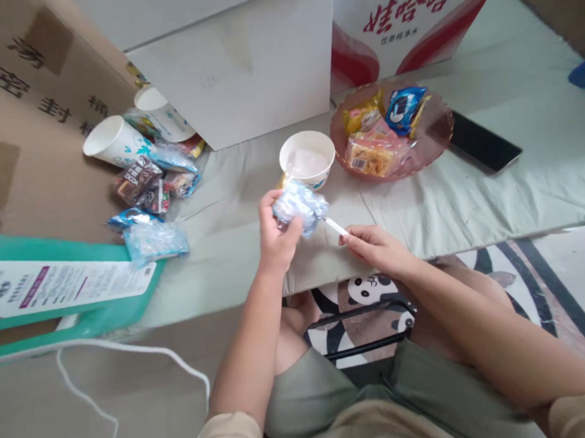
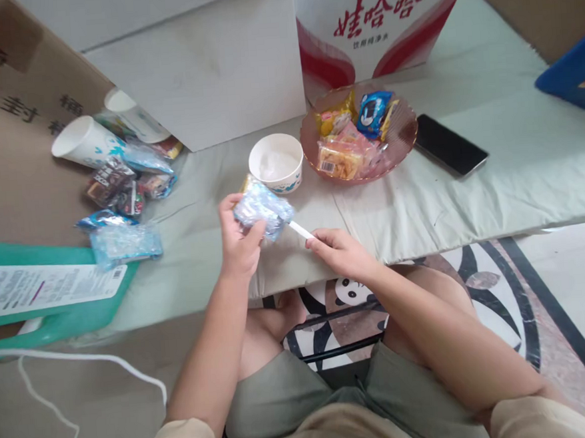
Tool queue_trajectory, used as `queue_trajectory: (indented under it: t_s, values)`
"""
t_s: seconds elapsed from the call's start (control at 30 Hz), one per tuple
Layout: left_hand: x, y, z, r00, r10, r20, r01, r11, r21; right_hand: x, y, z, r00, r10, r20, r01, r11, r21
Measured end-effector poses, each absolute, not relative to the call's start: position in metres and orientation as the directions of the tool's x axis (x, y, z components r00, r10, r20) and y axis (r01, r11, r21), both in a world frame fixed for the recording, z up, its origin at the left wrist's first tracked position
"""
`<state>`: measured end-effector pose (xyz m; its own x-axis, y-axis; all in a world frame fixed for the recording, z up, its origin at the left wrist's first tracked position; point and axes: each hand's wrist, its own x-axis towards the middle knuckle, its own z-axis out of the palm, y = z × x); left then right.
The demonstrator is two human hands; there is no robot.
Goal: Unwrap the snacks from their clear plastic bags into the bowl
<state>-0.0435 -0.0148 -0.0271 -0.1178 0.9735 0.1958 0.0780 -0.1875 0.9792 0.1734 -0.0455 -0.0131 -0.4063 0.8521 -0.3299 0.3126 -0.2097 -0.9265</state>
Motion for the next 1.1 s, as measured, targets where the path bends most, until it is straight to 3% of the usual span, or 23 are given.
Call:
queue_trajectory:
  t_s: [0.07,0.17,0.3,0.4,0.47,0.53,0.6,0.7,0.8,0.9,1.1]
  values:
    - [-0.049,-0.013,-0.021,-0.208,0.968,0.139,-0.023,-0.147,0.989,0.185,-0.043,-0.012,-0.405,0.856,-0.322,0.34,-0.187,-0.922]
    - [-0.046,-0.012,-0.018,-0.283,0.954,0.101,-0.083,-0.13,0.988,0.205,-0.037,-0.013,-0.207,0.962,-0.178,0.489,-0.056,-0.87]
    - [-0.021,-0.021,-0.023,-0.265,0.964,-0.025,-0.025,0.019,1.0,0.223,-0.029,-0.021,-0.044,0.997,0.057,0.807,0.069,-0.587]
    - [-0.008,-0.031,-0.022,-0.158,0.983,-0.092,0.242,0.129,0.962,0.229,-0.026,-0.024,-0.004,0.998,0.057,0.907,0.028,-0.42]
    - [-0.009,-0.034,-0.017,-0.142,0.99,-0.015,0.469,0.081,0.88,0.233,-0.024,-0.026,0.025,0.998,0.063,0.933,-0.001,-0.361]
    - [-0.016,-0.033,-0.011,-0.14,0.985,0.098,0.583,0.002,0.813,0.237,-0.021,-0.027,0.033,0.996,0.086,0.941,-0.002,-0.338]
    - [-0.026,-0.03,-0.008,-0.101,0.987,0.128,0.584,-0.045,0.81,0.24,-0.02,-0.028,0.057,0.989,0.134,0.944,-0.01,-0.33]
    - [-0.036,-0.023,-0.009,-0.03,0.999,0.02,0.527,-0.002,0.85,0.233,-0.025,-0.028,0.091,0.967,0.238,0.923,0.008,-0.384]
    - [-0.037,-0.019,-0.015,-0.044,0.995,-0.09,0.448,0.1,0.889,0.212,-0.032,-0.026,-0.127,0.934,0.335,0.787,0.3,-0.539]
    - [-0.036,-0.019,-0.017,-0.044,0.985,-0.165,0.364,0.17,0.916,0.188,-0.033,-0.028,-0.402,0.836,0.374,0.571,0.548,-0.611]
    - [-0.039,-0.019,-0.014,-0.049,0.989,-0.143,0.268,0.151,0.952,0.183,-0.026,-0.032,-0.519,0.801,0.299,0.498,0.568,-0.656]
